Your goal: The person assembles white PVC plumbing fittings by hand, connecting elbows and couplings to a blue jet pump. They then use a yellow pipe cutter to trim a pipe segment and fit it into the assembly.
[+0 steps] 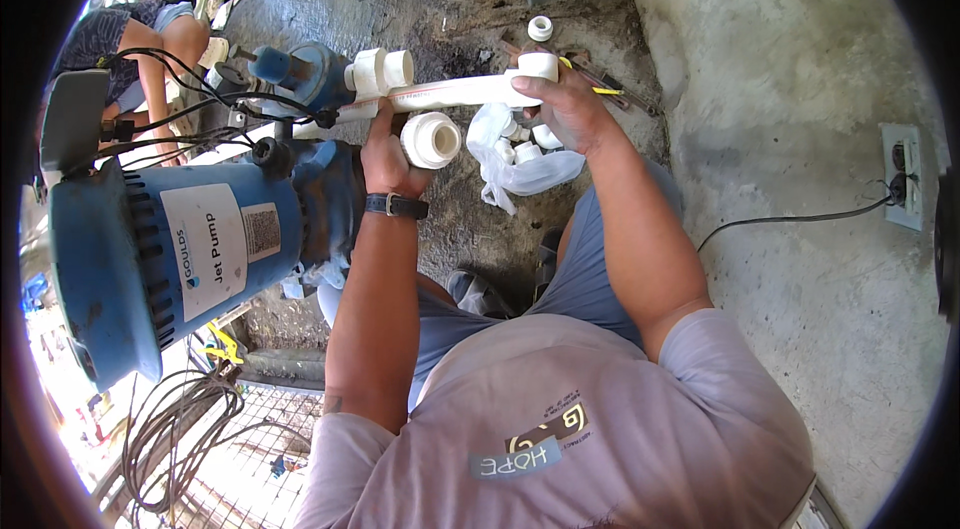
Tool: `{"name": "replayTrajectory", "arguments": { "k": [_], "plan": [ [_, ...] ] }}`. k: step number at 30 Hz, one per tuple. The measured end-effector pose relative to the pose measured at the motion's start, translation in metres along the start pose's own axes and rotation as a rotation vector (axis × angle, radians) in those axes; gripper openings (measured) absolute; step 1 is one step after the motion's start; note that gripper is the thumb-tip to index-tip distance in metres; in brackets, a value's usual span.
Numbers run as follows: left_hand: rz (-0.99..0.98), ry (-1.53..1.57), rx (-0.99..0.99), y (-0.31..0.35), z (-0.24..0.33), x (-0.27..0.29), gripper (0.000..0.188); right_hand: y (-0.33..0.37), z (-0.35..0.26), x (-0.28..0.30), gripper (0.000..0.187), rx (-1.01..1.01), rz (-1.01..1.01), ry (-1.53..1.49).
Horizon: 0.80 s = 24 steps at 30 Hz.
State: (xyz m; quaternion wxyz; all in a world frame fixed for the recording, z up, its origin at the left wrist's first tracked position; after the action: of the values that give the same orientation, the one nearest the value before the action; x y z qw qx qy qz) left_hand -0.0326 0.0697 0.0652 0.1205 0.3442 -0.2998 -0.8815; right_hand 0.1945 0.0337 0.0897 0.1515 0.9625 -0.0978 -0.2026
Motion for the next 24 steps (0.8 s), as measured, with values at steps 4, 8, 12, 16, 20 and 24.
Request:
{"name": "replayTrajectory", "arguments": {
  "k": [4,8,12,16,20,24],
  "plan": [
    [0.004,0.028,0.028,0.0009,-0.0002,0.002,0.04,0.0025,-0.0016,-0.0038,0.041,-0.016,0.026,0.023],
    [-0.032,0.058,0.031,-0.0023,-0.0027,0.0032,0.032,0.0002,-0.0006,0.0003,0.036,0.019,0.015,0.004],
    [-0.006,0.037,-0.04,-0.0023,-0.0033,0.0029,0.031,0.0026,-0.0046,-0.0039,0.032,0.018,0.021,-0.048],
    [-0.016,0.038,-0.017,-0.0023,-0.003,0.0021,0.032,0.0031,-0.0032,-0.0051,0.033,-0.018,0.037,-0.044],
    [-0.005,0.049,-0.006,-0.0041,-0.0041,0.0029,0.033,0.0022,-0.0021,-0.0037,0.035,-0.028,0.037,-0.038],
    [-0.003,0.045,0.001,-0.0003,-0.0036,-0.0021,0.032,0.0021,-0.0027,-0.0028,0.034,-0.025,0.04,-0.029]
  ]
}}
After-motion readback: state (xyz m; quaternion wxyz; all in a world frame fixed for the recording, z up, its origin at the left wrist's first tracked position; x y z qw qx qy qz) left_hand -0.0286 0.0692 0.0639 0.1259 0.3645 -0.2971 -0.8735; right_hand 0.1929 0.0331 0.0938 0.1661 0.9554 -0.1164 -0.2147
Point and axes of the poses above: each hand's wrist, its own y-axis away from the middle knuckle, its own x-axis out of the back of the hand, z = x × y, the point moved 2 cm from there along -y, towards the middle knuckle, and after that the axes turned 9 degrees about z, right-handed, at the moved point
